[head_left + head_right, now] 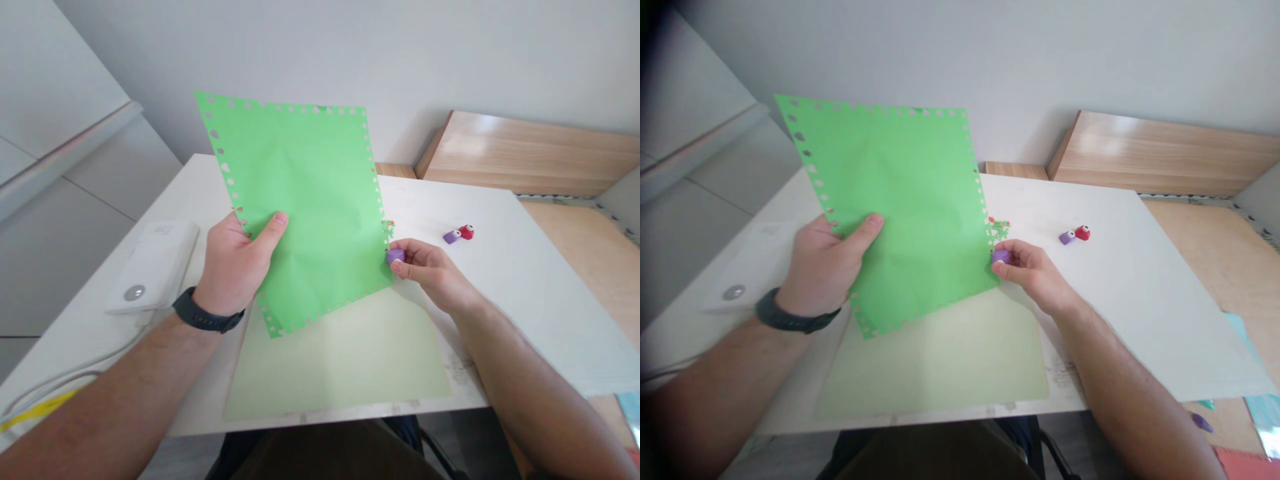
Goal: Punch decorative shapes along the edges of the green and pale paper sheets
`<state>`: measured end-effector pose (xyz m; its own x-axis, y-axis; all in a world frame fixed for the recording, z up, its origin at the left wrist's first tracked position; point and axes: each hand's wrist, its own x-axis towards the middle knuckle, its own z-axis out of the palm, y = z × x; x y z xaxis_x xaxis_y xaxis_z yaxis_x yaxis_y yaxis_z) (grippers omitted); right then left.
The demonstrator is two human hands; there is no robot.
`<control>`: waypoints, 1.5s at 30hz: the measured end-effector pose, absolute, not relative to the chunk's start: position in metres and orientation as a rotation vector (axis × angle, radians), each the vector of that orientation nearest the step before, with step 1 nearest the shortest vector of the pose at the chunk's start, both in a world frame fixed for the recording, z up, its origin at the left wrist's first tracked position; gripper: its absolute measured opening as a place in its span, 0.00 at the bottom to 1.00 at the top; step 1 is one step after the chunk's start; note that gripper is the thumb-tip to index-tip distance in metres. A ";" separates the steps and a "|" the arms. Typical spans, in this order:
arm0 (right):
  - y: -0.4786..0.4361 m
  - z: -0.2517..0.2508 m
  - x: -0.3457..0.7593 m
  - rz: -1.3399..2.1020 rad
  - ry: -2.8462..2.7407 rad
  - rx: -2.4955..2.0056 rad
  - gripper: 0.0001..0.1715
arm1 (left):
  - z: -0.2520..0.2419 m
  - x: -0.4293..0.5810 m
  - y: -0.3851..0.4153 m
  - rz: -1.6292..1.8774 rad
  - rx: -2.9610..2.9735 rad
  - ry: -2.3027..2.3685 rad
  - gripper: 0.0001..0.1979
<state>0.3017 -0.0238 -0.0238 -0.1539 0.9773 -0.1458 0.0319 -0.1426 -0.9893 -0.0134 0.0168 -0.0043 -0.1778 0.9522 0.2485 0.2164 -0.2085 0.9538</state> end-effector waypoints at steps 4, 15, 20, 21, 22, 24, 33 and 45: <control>-0.024 -0.024 0.300 1.456 -1.264 -1.244 0.21 | -0.003 -0.013 0.016 1.424 1.441 1.422 0.17; -0.024 -0.023 0.298 1.432 -1.302 -1.266 0.22 | -0.003 -0.013 0.016 1.438 1.443 1.401 0.18; -0.024 -0.023 0.297 1.449 -1.283 -1.253 0.20 | -0.004 -0.013 0.016 1.420 1.432 1.399 0.17; -0.024 -0.023 0.297 1.448 -1.288 -1.251 0.20 | -0.004 -0.013 0.016 1.419 1.440 1.404 0.17; -0.024 -0.023 0.297 1.444 -1.294 -1.251 0.20 | -0.003 -0.013 0.016 1.417 1.449 1.410 0.18; -0.023 -0.023 0.296 1.432 -1.309 -1.257 0.21 | -0.003 -0.013 0.015 1.417 1.462 1.420 0.18; -0.025 -0.022 0.291 1.442 -1.296 -1.282 0.20 | -0.003 -0.013 0.014 1.412 1.469 1.428 0.17; -0.025 -0.022 0.289 1.434 -1.278 -1.292 0.20 | -0.002 -0.012 0.013 1.451 1.499 1.386 0.20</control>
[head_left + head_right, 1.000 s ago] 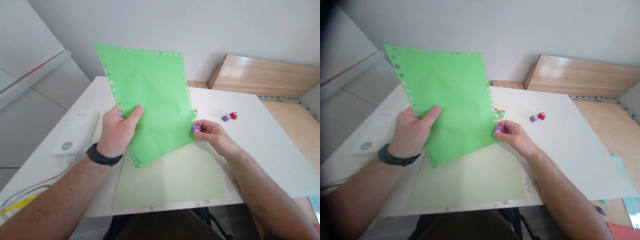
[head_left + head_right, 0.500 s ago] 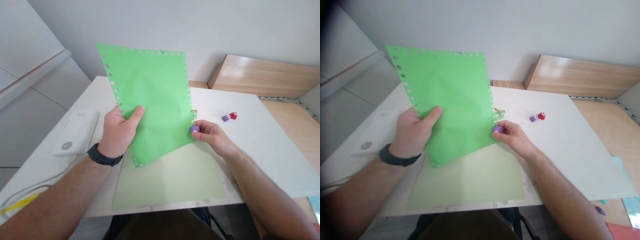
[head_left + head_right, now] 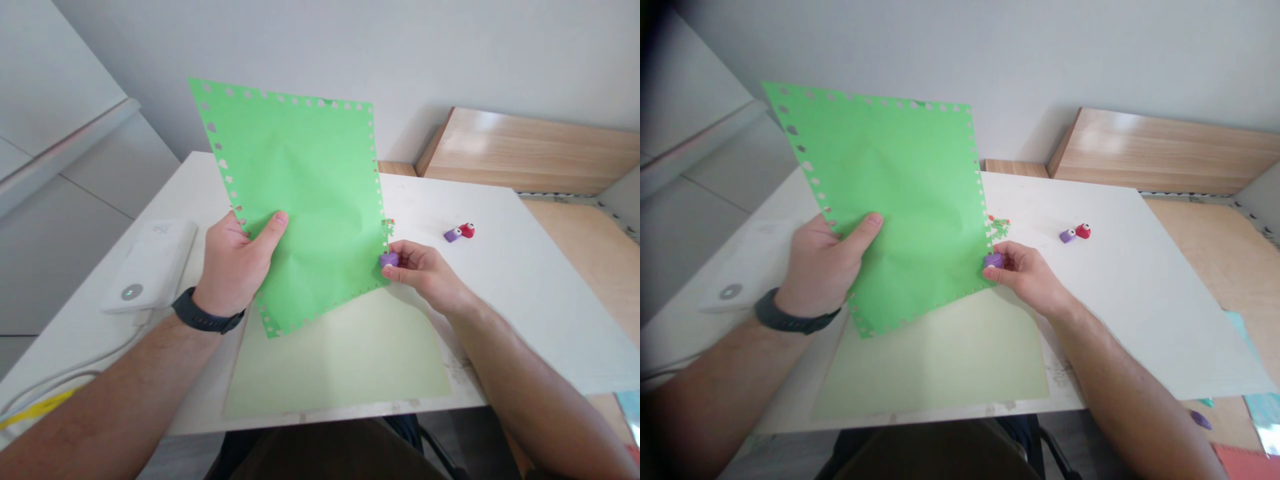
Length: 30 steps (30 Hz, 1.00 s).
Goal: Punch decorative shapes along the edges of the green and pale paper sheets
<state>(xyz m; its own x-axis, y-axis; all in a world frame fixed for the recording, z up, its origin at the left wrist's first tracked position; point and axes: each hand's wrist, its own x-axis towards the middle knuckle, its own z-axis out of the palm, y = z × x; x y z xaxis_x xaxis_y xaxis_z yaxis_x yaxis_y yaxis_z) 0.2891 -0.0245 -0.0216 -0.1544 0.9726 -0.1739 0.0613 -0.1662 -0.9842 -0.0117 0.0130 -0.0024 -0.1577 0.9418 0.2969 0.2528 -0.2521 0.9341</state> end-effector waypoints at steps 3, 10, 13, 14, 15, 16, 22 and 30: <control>-0.024 -0.022 0.289 1.420 -1.290 -1.300 0.18 | -0.004 -0.012 0.014 1.444 1.465 1.387 0.18; -0.025 -0.021 0.287 1.401 -1.298 -1.312 0.18 | -0.007 -0.014 0.016 1.437 1.509 1.419 0.17; -0.025 -0.021 0.286 1.408 -1.294 -1.318 0.17 | -0.008 -0.015 0.016 1.431 1.503 1.422 0.17; -0.026 -0.021 0.286 1.407 -1.294 -1.321 0.17 | -0.008 -0.015 0.016 1.428 1.504 1.425 0.17; -0.026 -0.021 0.287 1.407 -1.295 -1.324 0.17 | -0.009 -0.015 0.016 1.426 1.508 1.430 0.17; -0.025 -0.021 0.287 1.407 -1.296 -1.328 0.17 | -0.009 -0.015 0.016 1.423 1.514 1.435 0.17; -0.022 -0.025 0.287 1.348 -1.262 -1.350 0.19 | -0.009 -0.015 0.016 1.422 1.500 1.400 0.18; -0.023 -0.025 0.290 1.391 -1.300 -1.324 0.22 | -0.008 -0.015 0.017 1.418 1.500 1.443 0.17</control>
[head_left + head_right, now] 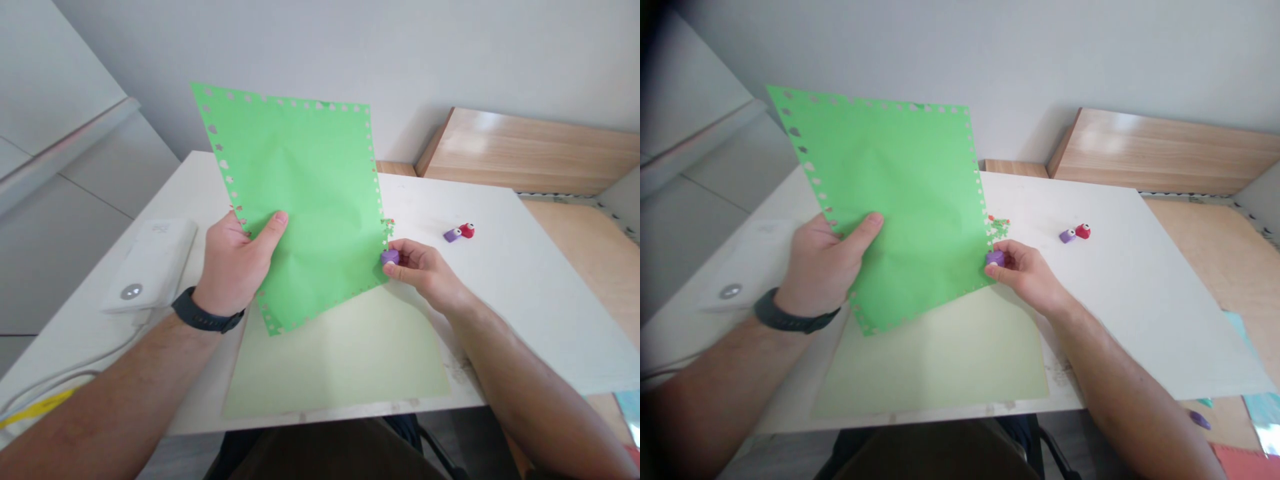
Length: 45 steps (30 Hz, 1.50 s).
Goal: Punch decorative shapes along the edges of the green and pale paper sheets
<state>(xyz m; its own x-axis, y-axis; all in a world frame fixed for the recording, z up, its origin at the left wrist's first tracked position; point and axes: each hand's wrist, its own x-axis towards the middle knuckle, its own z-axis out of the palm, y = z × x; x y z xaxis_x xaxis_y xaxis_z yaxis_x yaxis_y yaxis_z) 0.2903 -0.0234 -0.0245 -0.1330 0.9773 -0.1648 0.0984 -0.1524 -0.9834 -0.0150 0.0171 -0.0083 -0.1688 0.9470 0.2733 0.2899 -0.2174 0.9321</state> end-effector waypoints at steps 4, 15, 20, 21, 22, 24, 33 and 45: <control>-0.023 -0.025 0.295 1.370 -1.317 -1.308 0.22 | -0.007 -0.014 0.017 1.450 1.506 1.425 0.17; -0.017 -0.024 0.308 1.237 -1.306 -1.334 0.21 | -0.010 -0.015 0.020 1.513 1.498 1.451 0.17; -0.006 -0.036 0.312 0.939 -1.405 -1.512 0.27 | -0.011 -0.015 0.021 1.536 1.495 1.464 0.15; -0.004 -0.038 0.313 0.850 -1.440 -1.552 0.28 | -0.010 -0.014 0.020 1.534 1.500 1.467 0.15; -0.002 -0.040 0.314 0.762 -1.478 -1.585 0.29 | -0.010 -0.014 0.020 1.530 1.504 1.469 0.15; 0.001 -0.043 0.316 0.613 -1.559 -1.641 0.30 | -0.008 -0.014 0.019 1.513 1.499 1.462 0.16; 0.005 -0.041 0.312 0.397 -1.658 -1.741 0.25 | -0.005 -0.014 0.017 1.475 1.454 1.459 0.17; 0.008 -0.044 0.331 0.331 -1.557 -1.715 0.29 | -0.004 -0.013 0.016 1.499 1.482 1.451 0.17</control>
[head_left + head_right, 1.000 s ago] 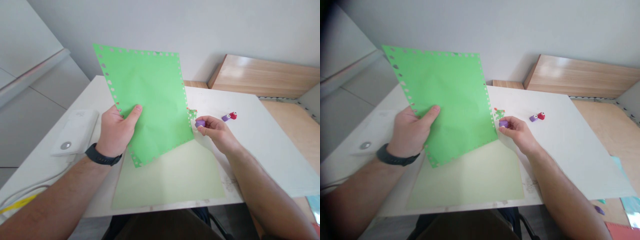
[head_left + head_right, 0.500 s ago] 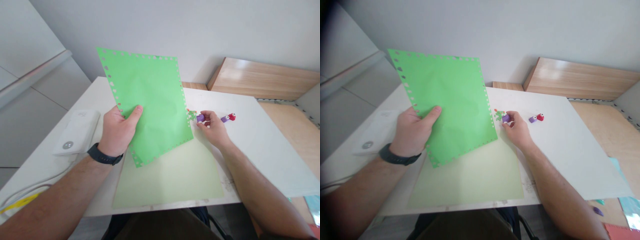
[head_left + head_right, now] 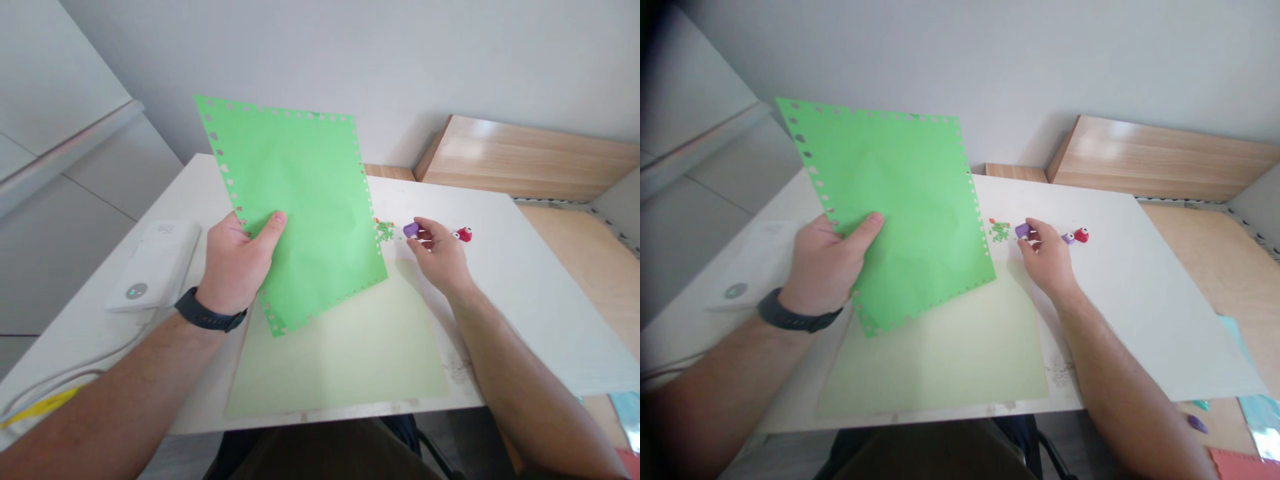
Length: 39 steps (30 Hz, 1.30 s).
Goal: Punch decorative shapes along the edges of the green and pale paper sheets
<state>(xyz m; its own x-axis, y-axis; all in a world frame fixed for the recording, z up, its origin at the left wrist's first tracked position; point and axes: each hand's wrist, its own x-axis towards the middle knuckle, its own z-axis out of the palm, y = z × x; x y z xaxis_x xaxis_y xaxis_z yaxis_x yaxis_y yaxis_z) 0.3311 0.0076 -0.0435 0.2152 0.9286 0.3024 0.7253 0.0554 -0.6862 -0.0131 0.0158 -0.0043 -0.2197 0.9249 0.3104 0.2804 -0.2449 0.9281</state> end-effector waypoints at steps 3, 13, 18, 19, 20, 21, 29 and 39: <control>0.008 -0.043 0.333 0.341 -1.526 -1.733 0.29 | -0.004 -0.013 0.015 1.484 1.476 1.456 0.17; 0.011 -0.054 0.341 0.630 -1.370 -1.662 0.31 | -0.004 -0.015 0.016 1.464 1.451 1.468 0.16; 0.007 -0.048 0.337 0.737 -1.328 -1.619 0.29 | -0.003 -0.016 0.015 1.428 1.452 1.489 0.17; 0.006 -0.047 0.337 0.760 -1.320 -1.600 0.28 | -0.003 -0.016 0.015 1.431 1.454 1.488 0.17; 0.006 -0.045 0.336 0.785 -1.309 -1.579 0.27 | -0.003 -0.016 0.015 1.431 1.457 1.486 0.18; 0.005 -0.044 0.335 0.809 -1.297 -1.558 0.27 | -0.003 -0.016 0.015 1.428 1.460 1.486 0.18; -0.001 -0.027 0.322 0.996 -1.174 -1.398 0.20 | -0.005 -0.016 0.015 1.442 1.463 1.494 0.15; -0.007 -0.009 0.311 1.384 -0.934 -1.281 0.18 | -0.006 -0.015 0.015 1.463 1.452 1.491 0.19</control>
